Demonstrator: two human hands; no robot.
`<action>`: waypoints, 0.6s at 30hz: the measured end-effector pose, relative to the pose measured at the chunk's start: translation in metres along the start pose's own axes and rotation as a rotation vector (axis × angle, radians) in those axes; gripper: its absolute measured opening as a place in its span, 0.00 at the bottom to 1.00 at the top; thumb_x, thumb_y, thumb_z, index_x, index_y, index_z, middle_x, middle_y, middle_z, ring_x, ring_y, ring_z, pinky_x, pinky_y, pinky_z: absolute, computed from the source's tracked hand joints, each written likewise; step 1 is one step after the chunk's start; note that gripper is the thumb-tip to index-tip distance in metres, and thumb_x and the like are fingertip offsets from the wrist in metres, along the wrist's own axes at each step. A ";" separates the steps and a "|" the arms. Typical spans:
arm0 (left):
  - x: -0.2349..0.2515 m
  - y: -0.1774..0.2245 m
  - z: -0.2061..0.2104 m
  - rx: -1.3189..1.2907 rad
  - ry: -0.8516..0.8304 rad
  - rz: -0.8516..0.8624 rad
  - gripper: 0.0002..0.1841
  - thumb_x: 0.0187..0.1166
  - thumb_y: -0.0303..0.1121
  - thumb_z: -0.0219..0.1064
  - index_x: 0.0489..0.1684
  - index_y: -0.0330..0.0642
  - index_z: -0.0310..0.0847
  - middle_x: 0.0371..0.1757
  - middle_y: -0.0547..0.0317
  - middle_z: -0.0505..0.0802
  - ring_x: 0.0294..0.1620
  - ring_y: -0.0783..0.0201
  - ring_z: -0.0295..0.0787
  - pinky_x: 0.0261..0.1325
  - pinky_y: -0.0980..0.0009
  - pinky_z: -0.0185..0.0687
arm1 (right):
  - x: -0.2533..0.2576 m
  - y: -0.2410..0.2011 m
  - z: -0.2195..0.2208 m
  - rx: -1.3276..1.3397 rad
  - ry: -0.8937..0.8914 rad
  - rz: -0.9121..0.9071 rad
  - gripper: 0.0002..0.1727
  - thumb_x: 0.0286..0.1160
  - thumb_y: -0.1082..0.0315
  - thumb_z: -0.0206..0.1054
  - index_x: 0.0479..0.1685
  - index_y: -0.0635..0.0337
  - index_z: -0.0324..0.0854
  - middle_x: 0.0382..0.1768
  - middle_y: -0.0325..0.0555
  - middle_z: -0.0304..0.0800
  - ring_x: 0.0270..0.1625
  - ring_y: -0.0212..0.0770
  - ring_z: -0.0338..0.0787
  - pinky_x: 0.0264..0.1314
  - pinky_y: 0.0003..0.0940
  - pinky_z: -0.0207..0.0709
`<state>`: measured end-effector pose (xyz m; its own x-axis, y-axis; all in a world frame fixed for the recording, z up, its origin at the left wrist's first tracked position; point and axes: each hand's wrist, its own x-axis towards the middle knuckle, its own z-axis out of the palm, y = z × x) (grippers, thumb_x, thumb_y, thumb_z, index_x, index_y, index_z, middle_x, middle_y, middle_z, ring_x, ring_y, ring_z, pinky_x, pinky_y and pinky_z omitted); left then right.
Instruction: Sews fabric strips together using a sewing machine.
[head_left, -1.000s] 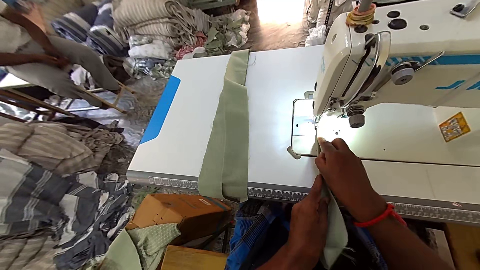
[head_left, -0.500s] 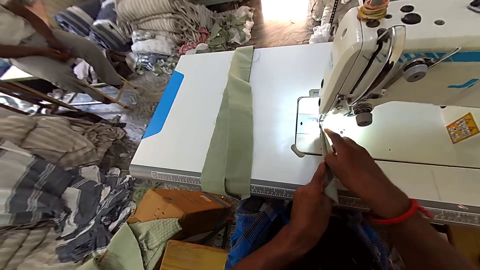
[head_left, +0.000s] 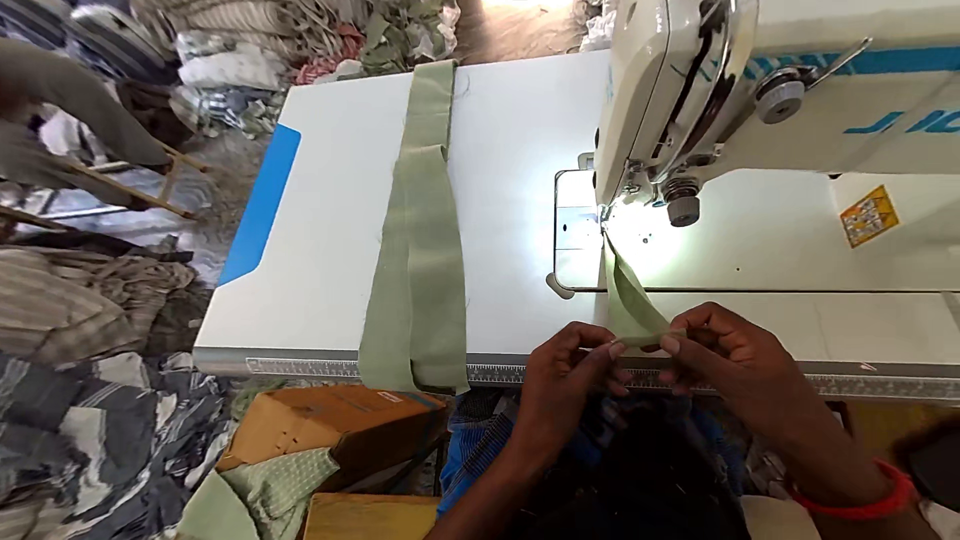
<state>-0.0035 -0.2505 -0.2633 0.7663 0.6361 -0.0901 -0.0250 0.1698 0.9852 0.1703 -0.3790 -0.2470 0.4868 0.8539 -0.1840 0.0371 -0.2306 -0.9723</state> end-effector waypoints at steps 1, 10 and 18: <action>-0.001 0.001 0.001 -0.013 0.026 -0.021 0.07 0.86 0.29 0.64 0.52 0.36 0.83 0.41 0.47 0.93 0.30 0.59 0.93 0.34 0.67 0.94 | 0.001 0.000 0.004 -0.004 0.031 0.008 0.06 0.83 0.65 0.68 0.51 0.55 0.81 0.40 0.46 0.95 0.29 0.42 0.93 0.28 0.33 0.90; 0.015 0.007 0.009 -0.588 0.114 -0.228 0.17 0.87 0.38 0.54 0.71 0.52 0.72 0.34 0.58 0.87 0.22 0.76 0.81 0.23 0.85 0.75 | 0.020 0.016 0.016 -0.411 -0.020 -0.516 0.21 0.83 0.68 0.58 0.68 0.45 0.90 0.36 0.29 0.80 0.31 0.21 0.78 0.29 0.16 0.74; 0.015 0.019 0.007 -0.207 -0.031 -0.221 0.22 0.83 0.23 0.65 0.73 0.46 0.69 0.41 0.46 0.89 0.27 0.59 0.91 0.34 0.65 0.93 | 0.006 -0.011 0.007 -0.325 0.018 -0.005 0.21 0.86 0.61 0.63 0.76 0.42 0.75 0.26 0.36 0.83 0.18 0.36 0.79 0.16 0.31 0.75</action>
<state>0.0123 -0.2430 -0.2446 0.7872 0.5434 -0.2917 0.0170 0.4537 0.8910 0.1664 -0.3683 -0.2382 0.5009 0.8479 -0.1736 0.3149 -0.3654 -0.8760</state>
